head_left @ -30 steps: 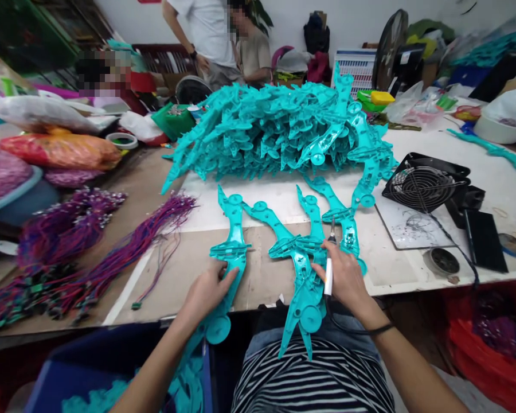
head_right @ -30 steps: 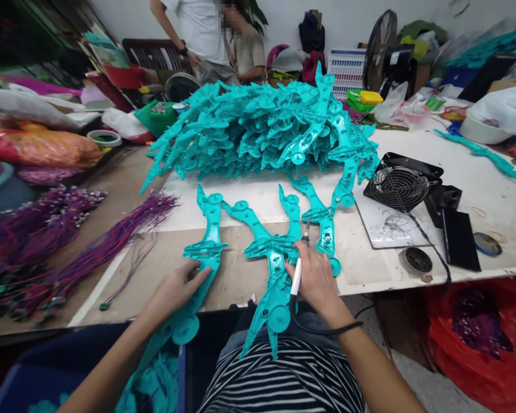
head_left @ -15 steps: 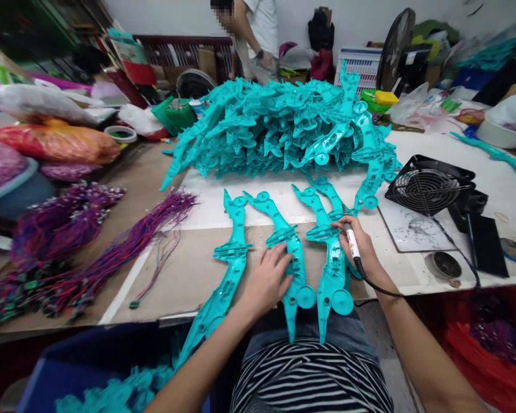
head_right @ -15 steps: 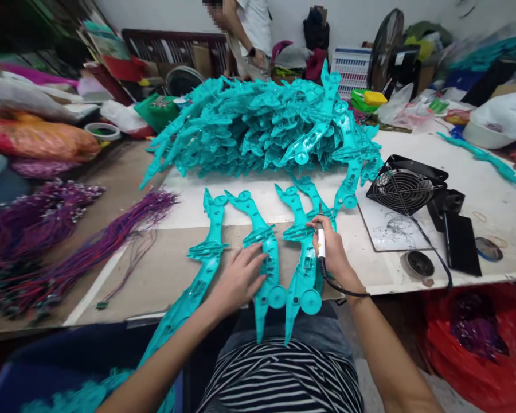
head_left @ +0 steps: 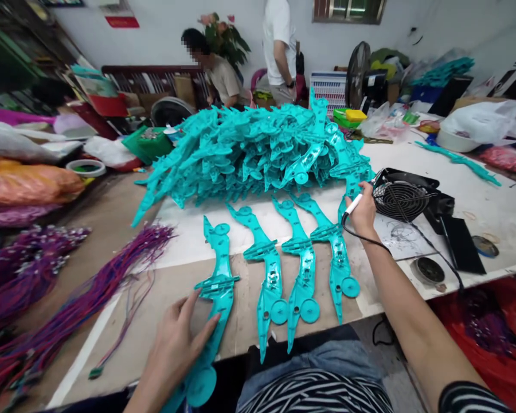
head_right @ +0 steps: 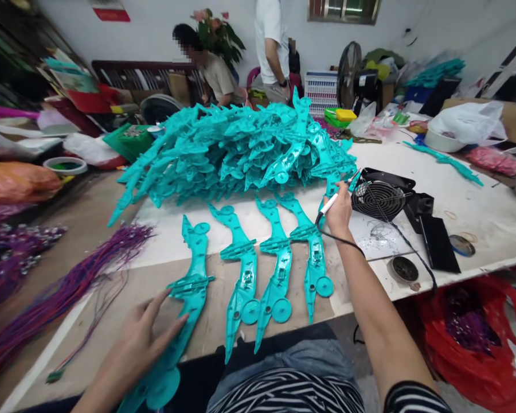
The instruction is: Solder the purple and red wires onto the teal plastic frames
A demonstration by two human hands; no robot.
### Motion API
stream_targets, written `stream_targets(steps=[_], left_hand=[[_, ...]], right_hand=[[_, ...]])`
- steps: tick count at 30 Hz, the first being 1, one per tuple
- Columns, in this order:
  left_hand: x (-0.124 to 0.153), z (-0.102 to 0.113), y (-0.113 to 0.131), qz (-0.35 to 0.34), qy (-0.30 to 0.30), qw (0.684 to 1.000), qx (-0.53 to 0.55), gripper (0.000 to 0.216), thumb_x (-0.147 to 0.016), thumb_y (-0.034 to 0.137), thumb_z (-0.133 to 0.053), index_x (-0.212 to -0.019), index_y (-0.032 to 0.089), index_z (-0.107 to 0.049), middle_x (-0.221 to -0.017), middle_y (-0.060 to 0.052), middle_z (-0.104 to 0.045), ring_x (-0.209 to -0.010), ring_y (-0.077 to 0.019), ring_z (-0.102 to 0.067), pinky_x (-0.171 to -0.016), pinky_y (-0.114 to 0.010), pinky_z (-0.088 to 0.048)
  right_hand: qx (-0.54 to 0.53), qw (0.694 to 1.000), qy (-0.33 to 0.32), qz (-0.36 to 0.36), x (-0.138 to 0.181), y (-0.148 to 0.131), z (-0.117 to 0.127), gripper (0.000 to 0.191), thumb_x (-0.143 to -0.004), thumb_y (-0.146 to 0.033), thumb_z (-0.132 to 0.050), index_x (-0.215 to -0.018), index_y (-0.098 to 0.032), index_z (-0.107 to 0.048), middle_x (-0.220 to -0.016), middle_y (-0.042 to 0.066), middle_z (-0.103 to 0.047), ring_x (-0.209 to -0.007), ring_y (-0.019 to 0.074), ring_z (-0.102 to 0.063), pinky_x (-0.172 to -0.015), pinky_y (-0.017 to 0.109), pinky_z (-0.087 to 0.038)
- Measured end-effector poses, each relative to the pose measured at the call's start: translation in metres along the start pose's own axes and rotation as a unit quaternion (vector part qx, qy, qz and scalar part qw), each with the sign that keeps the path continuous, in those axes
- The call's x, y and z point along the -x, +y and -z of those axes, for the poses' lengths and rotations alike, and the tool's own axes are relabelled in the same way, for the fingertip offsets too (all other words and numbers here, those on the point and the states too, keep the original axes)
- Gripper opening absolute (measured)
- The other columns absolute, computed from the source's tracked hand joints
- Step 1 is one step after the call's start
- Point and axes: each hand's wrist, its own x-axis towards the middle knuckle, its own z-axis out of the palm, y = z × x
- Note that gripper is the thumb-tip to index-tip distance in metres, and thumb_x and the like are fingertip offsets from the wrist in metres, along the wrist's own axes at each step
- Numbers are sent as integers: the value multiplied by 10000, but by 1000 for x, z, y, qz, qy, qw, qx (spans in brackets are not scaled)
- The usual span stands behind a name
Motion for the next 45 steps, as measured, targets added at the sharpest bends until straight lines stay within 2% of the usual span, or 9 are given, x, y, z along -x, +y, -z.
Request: stream_targets(steps=[5, 17, 21, 24, 27, 31, 33, 37, 45], left_hand=[[3, -17, -2, 78, -27, 991, 110, 666, -780, 643, -496, -1210, 151, -627, -834, -74, -657, -674, -257, -654, -699, -407, -580], [-89, -49, 21, -15, -8, 996, 88, 401, -853, 417, -431, -1038, 199, -712, -896, -97, -700, -837, -282, -682, -775, -416, -571], [-102, -39, 25, -81, 88, 993, -6, 337, -887, 399, -486, -1022, 189, -712, -847, -112, -656, -812, -293, -648, -749, -410, -544], [-132, -32, 58, -143, 129, 981, -16, 316, -931, 402, -512, -1047, 172, -695, -897, -133, -651, -882, -307, -634, -808, -422, -525], [-185, -46, 126, -183, 61, 978, 82, 384, -897, 343, -603, -1217, 132, -620, -1143, -182, -662, -1109, -331, -618, -971, -447, -486], [-253, -81, 226, -42, -99, 966, 236, 713, -856, 346, -709, -1441, 63, -418, -1398, -281, -555, -1328, -383, -517, -1073, -466, -410], [-271, -91, 257, 28, -130, 948, 290, 651, -914, 315, -641, -1443, 21, -401, -1386, -317, -555, -1314, -387, -538, -1049, -457, -422], [-273, -90, 269, 47, -93, 936, 336, 400, -994, 228, -473, -1350, 53, -528, -1339, -287, -605, -1295, -343, -568, -1046, -415, -416], [-266, -75, 273, 41, -29, 867, 496, 147, -926, 212, -563, -1003, 150, -672, -977, -129, -720, -1021, -255, -656, -900, -333, -470]], right_hand=[[-10, 998, 26, -51, -34, 13, -26, 508, -721, -224, -585, -1212, -167, -471, -879, 46, -612, -813, 213, -589, -774, 337, -449], [-8, 994, 103, 32, -100, -25, -30, 419, -757, -255, -559, -1170, -207, -505, -785, 9, -532, -781, 219, -550, -765, 333, -426], [-13, 992, 109, 54, -124, -46, -45, 384, -777, -277, -556, -1154, -212, -519, -793, 22, -532, -787, 223, -523, -755, 335, -414], [-17, 993, 106, 55, -126, -51, -54, 392, -778, -266, -548, -1164, -217, -504, -830, 32, -542, -797, 223, -516, -755, 331, -406], [-16, 993, 106, 39, -122, -50, -57, 393, -779, -282, -546, -1162, -213, -495, -798, 17, -509, -775, 220, -507, -759, 331, -409], [-14, 994, 106, 28, -120, -49, -54, 397, -770, -319, -551, -1150, -218, -500, -772, -1, -488, -748, 211, -497, -758, 326, -411], [-14, 994, 104, 26, -120, -49, -48, 410, -758, -328, -562, -1150, -220, -509, -771, -3, -492, -734, 207, -493, -755, 325, -409], [-17, 994, 107, 4, -118, -46, -29, 432, -727, -328, -607, -1135, -208, -534, -760, -6, -476, -694, 201, -478, -753, 340, -408], [-19, 990, 128, -51, -123, -48, -11, 538, -696, -201, -613, -1221, -182, -497, -796, -16, -498, -684, 169, -449, -726, 315, -393]])
